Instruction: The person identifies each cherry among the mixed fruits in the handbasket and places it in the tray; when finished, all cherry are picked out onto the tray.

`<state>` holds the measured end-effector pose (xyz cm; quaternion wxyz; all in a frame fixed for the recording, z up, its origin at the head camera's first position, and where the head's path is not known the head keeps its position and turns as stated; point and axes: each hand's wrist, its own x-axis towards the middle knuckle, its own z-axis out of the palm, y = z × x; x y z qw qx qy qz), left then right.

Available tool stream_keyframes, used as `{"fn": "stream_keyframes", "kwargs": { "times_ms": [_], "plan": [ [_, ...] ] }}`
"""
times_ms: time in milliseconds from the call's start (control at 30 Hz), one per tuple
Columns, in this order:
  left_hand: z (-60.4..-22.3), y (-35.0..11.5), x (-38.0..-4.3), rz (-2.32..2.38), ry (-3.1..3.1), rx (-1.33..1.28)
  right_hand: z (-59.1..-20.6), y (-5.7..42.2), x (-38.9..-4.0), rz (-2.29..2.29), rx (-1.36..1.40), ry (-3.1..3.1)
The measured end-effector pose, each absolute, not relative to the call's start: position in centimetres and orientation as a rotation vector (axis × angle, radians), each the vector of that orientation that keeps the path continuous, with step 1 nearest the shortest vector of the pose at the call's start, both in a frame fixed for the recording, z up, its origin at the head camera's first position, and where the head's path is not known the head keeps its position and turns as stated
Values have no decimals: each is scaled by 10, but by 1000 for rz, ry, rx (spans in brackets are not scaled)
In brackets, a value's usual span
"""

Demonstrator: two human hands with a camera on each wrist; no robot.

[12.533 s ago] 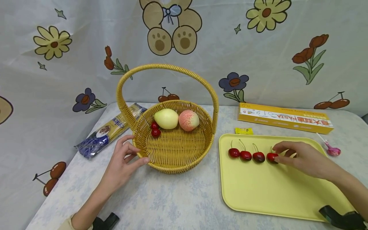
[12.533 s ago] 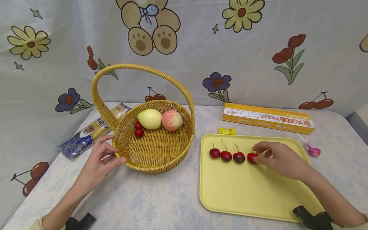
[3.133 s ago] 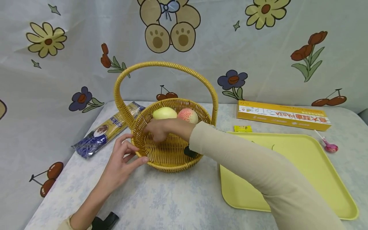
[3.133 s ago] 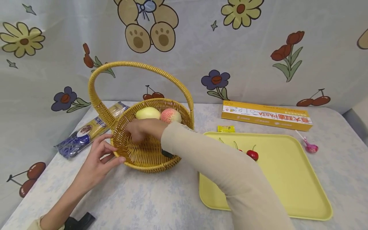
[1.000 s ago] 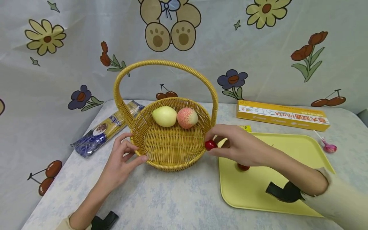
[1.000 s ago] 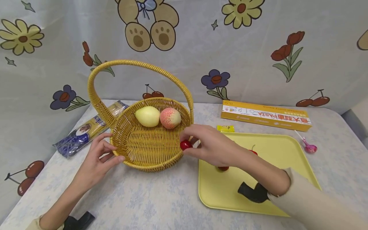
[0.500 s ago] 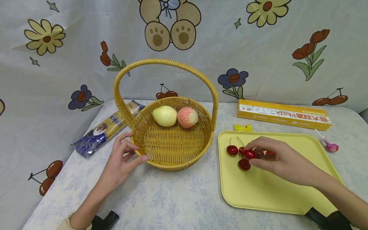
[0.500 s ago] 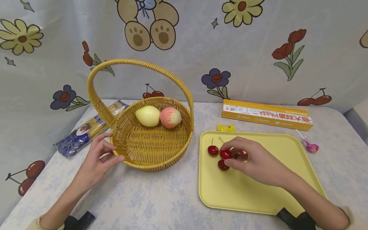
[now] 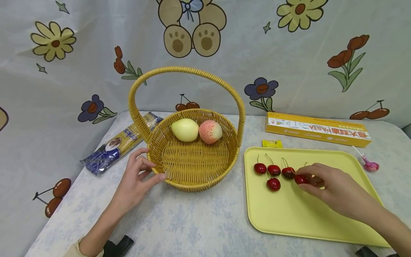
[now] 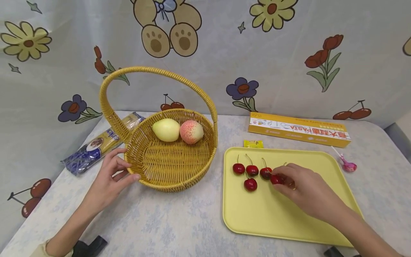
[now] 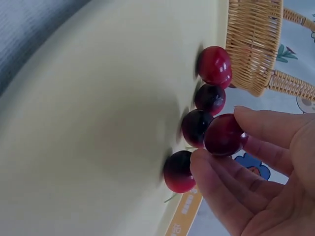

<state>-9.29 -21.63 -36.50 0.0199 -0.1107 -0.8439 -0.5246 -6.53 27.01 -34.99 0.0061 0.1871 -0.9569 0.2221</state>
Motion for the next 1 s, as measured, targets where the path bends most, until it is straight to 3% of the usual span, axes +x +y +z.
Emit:
{"fn": "stream_keyframes", "kwargs": {
  "times_ms": [367, 1000],
  "plan": [
    [-365, -215, -93, -1620, -2623, -344, -356, 270, -66, 693, 341, -3145],
    [-364, -216, -90, -1527, -2676, -346, -364, 263, -63, 552, 407, -3115]
  ]
}}
